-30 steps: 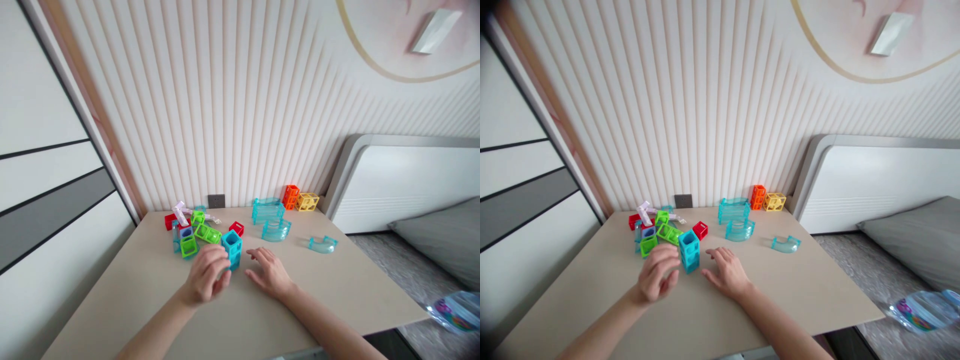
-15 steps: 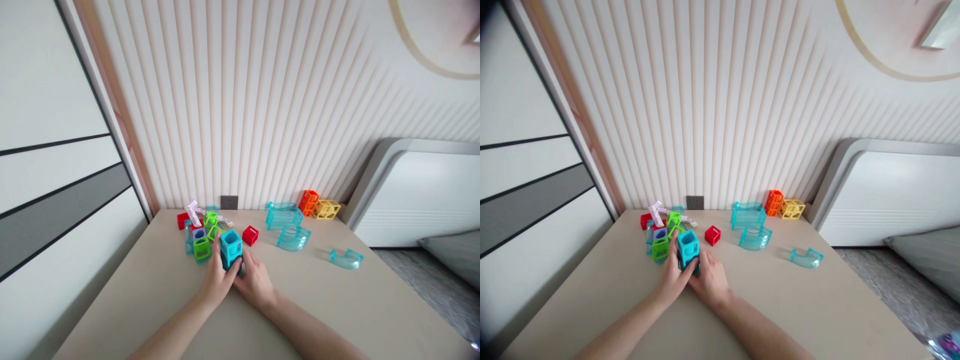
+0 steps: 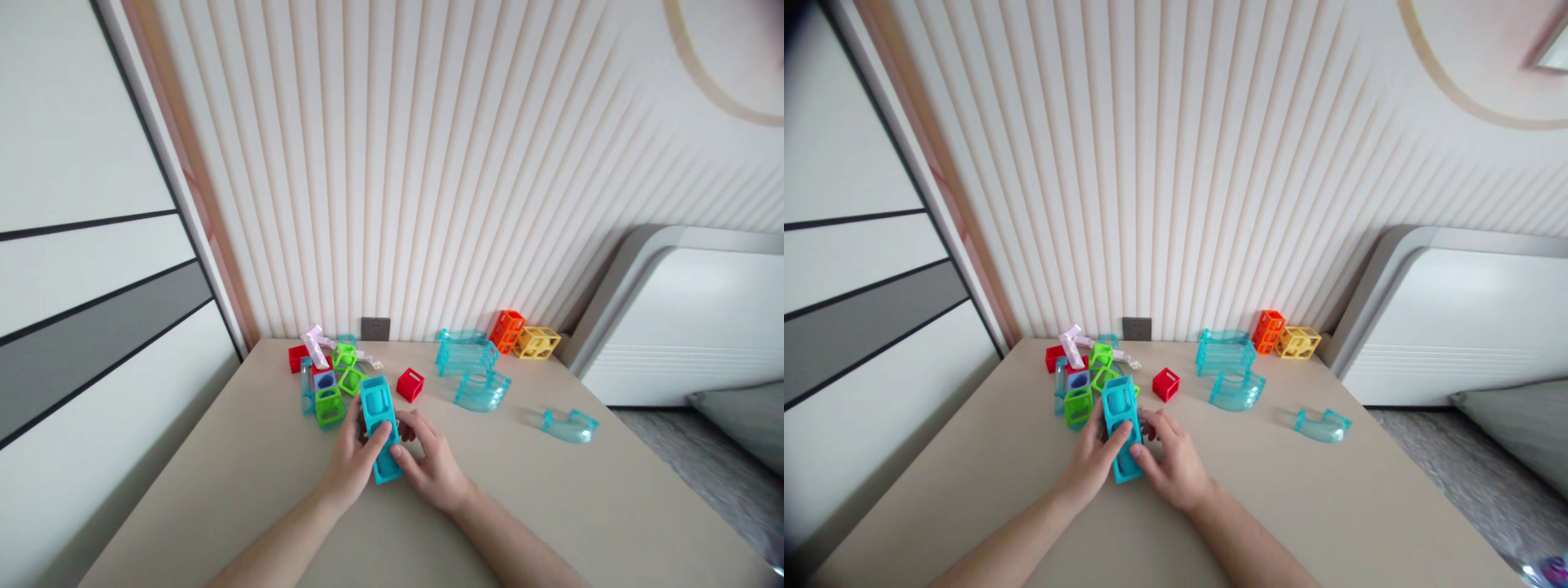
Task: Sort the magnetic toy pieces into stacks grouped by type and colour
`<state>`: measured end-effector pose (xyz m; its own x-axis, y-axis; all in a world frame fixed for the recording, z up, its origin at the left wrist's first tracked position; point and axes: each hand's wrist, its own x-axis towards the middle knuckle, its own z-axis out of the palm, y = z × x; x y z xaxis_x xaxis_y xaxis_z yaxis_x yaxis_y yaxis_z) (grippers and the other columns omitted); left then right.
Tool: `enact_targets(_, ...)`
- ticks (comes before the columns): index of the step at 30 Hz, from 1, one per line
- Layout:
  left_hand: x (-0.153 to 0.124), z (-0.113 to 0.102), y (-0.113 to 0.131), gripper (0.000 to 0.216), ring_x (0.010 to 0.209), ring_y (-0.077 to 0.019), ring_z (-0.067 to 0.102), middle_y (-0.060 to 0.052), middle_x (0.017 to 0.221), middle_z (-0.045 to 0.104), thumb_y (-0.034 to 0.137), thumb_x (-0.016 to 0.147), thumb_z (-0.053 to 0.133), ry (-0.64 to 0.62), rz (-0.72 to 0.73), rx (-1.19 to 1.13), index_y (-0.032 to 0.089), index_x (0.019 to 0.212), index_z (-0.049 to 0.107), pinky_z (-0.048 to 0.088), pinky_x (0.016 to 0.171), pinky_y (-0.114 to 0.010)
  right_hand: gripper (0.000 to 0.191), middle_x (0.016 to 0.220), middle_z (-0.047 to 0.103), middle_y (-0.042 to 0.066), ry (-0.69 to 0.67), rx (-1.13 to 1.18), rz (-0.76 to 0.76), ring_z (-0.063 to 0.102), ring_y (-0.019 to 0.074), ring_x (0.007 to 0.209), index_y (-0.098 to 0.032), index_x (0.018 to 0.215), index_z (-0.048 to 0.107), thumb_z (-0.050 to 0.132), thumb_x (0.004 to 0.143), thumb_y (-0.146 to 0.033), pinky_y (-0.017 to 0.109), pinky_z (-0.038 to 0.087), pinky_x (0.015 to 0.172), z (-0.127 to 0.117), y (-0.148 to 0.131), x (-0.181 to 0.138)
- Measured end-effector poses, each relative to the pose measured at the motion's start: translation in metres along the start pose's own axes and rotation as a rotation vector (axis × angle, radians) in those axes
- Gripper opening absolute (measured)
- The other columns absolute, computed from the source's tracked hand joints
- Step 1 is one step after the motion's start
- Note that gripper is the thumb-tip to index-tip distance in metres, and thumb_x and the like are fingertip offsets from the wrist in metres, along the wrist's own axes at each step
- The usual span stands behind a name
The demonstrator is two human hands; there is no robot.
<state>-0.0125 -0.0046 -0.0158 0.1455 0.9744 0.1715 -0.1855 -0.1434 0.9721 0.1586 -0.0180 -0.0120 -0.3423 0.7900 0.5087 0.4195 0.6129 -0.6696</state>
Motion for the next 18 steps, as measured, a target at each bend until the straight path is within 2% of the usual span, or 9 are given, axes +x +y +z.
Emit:
enact_targets(3, -0.002, 0.003, -0.001, 0.041, 0.091, -0.0222, 0.07, -0.005, 0.101, 0.071, 0.044, 0.088, 0.066, 0.012, 0.017, 0.014, 0.022, 0.119, 0.05, 0.056, 0.084, -0.035, 0.035, 0.096, 0.061, 0.007, 0.01, 0.005, 0.015, 0.059, 0.0207, 0.085, -0.023, 0.128, 0.051, 0.054, 0.094, -0.034, 0.034, 0.052, 0.078, -0.001, -0.003, 0.0)
enact_targets(6, -0.003, 0.004, 0.001, 0.046, 0.094, -0.0225, 0.069, -0.006, 0.104, 0.07, 0.044, 0.087, 0.066, 0.024, 0.032, 0.031, 0.023, 0.124, 0.048, 0.056, 0.086, -0.035, 0.035, 0.095, 0.06, 0.006, 0.003, 0.005, 0.016, 0.058, 0.0198, 0.083, -0.024, 0.128, 0.05, 0.053, 0.095, -0.034, 0.033, 0.051, 0.076, -0.001, -0.005, -0.001)
enact_targets(9, -0.004, 0.003, 0.005, 0.056, 0.103, -0.0248, 0.067, -0.01, 0.116, 0.068, 0.046, 0.088, 0.065, -0.066, 0.053, -0.01, 0.023, 0.134, 0.043, 0.054, 0.092, -0.038, 0.035, 0.093, 0.061, 0.005, 0.023, 0.021, 0.024, 0.058, 0.0189, 0.081, -0.023, 0.13, 0.049, 0.051, 0.097, -0.033, 0.032, 0.051, 0.075, -0.001, -0.005, -0.002)
enact_targets(12, -0.005, 0.002, 0.005, 0.066, 0.116, -0.0275, 0.063, -0.013, 0.128, 0.063, 0.048, 0.09, 0.061, -0.169, 0.049, -0.057, 0.024, 0.145, 0.033, 0.051, 0.099, -0.041, 0.029, 0.095, 0.062, 0.007, 0.123, 0.044, 0.048, 0.059, 0.0192, 0.084, -0.023, 0.126, 0.054, 0.045, 0.099, -0.032, 0.032, 0.051, 0.077, -0.003, -0.001, -0.002)
enact_targets(15, -0.005, 0.002, -0.004, 0.076, 0.117, -0.0276, 0.063, -0.012, 0.128, 0.065, 0.052, 0.091, 0.059, -0.135, 0.021, -0.03, 0.026, 0.152, 0.022, 0.051, 0.1, -0.043, 0.028, 0.097, 0.064, 0.007, 0.191, 0.057, 0.071, 0.06, 0.02, 0.086, -0.022, 0.122, 0.058, 0.043, 0.101, -0.032, 0.032, 0.051, 0.078, -0.005, 0.001, -0.001)
enact_targets(18, -0.003, 0.002, -0.017, 0.08, 0.118, -0.0279, 0.063, -0.01, 0.132, 0.063, 0.053, 0.091, 0.058, -0.099, 0.014, 0.038, 0.028, 0.155, 0.016, 0.051, 0.1, -0.044, 0.029, 0.095, 0.065, 0.007, 0.192, 0.05, 0.086, 0.06, 0.0194, 0.082, -0.022, 0.121, 0.06, 0.044, 0.1, -0.034, 0.031, 0.05, 0.076, -0.006, -0.002, 0.0)
